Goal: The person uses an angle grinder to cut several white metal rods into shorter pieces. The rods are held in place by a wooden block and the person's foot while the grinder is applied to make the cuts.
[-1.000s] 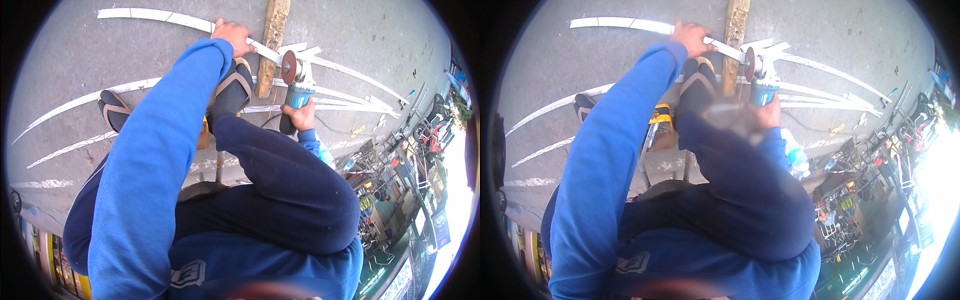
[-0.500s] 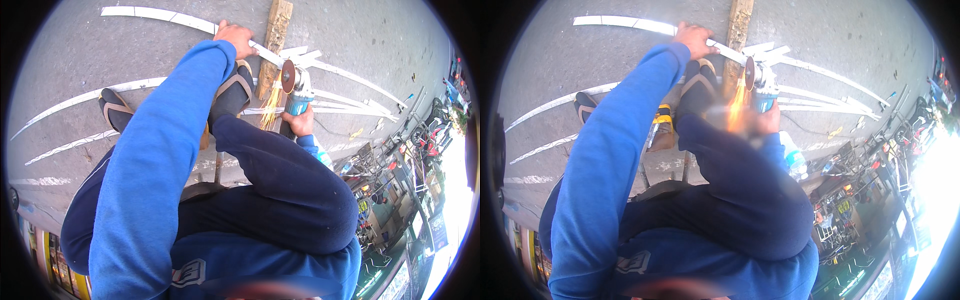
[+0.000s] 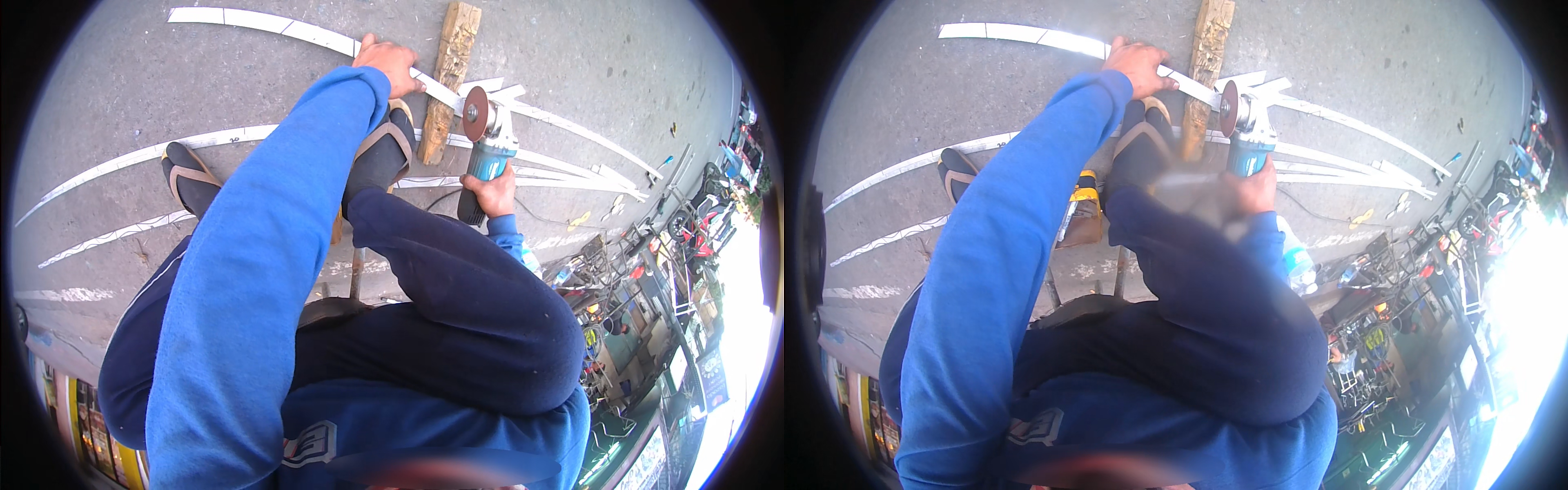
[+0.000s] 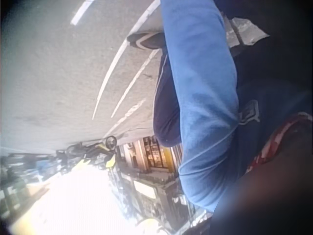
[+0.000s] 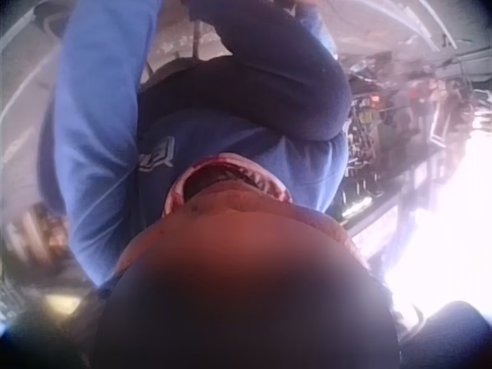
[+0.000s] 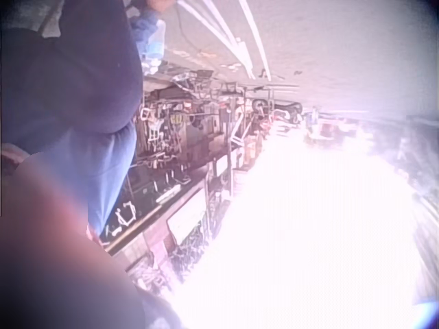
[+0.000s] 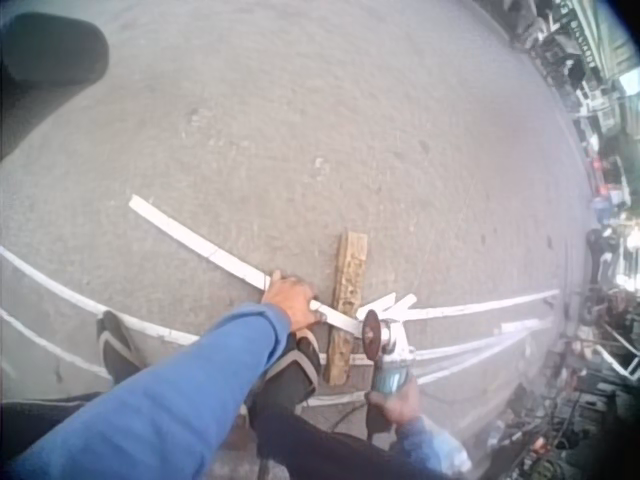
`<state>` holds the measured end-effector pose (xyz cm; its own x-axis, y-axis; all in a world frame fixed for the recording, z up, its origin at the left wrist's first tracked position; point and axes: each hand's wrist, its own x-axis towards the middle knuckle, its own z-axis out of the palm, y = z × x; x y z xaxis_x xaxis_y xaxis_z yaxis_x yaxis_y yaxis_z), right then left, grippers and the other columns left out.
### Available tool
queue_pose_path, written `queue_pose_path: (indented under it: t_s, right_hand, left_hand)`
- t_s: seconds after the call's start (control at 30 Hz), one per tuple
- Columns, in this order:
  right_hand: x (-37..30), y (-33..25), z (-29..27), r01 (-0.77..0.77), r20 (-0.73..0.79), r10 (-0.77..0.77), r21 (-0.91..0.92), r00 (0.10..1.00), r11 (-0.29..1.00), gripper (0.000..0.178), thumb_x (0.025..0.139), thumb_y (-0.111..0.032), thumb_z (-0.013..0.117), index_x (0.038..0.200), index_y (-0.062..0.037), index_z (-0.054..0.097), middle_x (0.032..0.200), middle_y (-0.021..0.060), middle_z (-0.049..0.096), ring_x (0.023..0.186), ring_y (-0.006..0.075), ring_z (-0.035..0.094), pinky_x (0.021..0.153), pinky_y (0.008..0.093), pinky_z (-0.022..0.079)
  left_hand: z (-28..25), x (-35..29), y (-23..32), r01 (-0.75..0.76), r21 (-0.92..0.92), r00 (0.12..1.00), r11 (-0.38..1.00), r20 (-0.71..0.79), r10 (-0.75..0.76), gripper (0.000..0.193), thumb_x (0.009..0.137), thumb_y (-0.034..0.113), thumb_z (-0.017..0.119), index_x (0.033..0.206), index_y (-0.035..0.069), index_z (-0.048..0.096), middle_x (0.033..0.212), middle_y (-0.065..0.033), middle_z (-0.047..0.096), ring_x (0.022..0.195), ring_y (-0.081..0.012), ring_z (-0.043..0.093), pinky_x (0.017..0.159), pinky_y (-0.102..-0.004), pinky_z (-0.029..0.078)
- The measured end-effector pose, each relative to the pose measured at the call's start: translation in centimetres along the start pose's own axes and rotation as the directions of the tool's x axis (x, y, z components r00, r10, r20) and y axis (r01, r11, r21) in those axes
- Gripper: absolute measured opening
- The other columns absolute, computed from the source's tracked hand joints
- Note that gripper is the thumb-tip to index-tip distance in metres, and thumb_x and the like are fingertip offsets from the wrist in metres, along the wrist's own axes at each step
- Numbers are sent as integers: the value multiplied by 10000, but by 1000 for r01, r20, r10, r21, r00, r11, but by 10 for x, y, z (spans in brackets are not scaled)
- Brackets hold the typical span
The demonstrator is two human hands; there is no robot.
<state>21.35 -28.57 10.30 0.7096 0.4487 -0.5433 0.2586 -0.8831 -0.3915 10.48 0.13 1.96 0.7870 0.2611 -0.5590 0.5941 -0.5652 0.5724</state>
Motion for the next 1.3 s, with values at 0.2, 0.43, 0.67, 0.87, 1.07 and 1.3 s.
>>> queue_pose_path:
  t_s: [0.2,0.43,0.67,0.87,1.07,1.3]
  right_hand:
    - [6,19,4,36,-52,-39,-56,998,998,638,561,-229,867,1060,53,587,917,175,694,788,271,672,746,397,554]
    - [-16,-7,-2,-59,24,57,127,998,990,660,565,-228,867,1093,53,591,942,166,700,821,264,676,771,385,550]
    - [-16,0,4,-17,-31,19,70,999,997,640,564,-242,866,1069,53,607,922,168,704,811,264,680,763,381,552]
    - [9,29,2,3,-34,-4,-49,999,999,613,562,-218,864,1047,52,602,901,176,700,794,273,682,751,385,553]
    - [-4,32,4,-8,-73,-1,-125,997,992,623,561,-219,864,1052,58,597,906,176,698,807,272,681,757,389,552]
    - [-7,34,5,73,-46,-75,-42,996,996,647,559,-228,867,1072,59,595,933,182,698,819,277,683,767,391,555]
  left_hand:
    - [0,2,0,12,-6,999,1000,31,-12,453,835,520,697,1145,192,729,1021,-48,723,1089,-213,610,965,-388,306]
    - [2,1,-1,-1,13,1000,1000,13,1,471,834,521,698,1174,196,720,1024,-44,725,1094,-211,608,966,-390,309]
    - [0,1,-1,11,-39,1000,999,26,-10,456,833,517,702,1154,195,728,1008,-60,723,1092,-215,609,974,-395,310]
    - [0,-1,1,9,-4,1000,1000,-14,-9,413,832,499,707,1125,209,741,986,-61,723,1067,-215,615,968,-387,313]
    - [1,1,0,12,-43,1000,999,8,-11,423,825,498,716,1117,194,743,969,-59,721,1061,-214,615,967,-379,308]
    - [1,0,1,10,-24,1000,1000,-23,-10,446,820,505,718,1137,190,733,954,-55,724,1059,-213,619,973,-381,306]
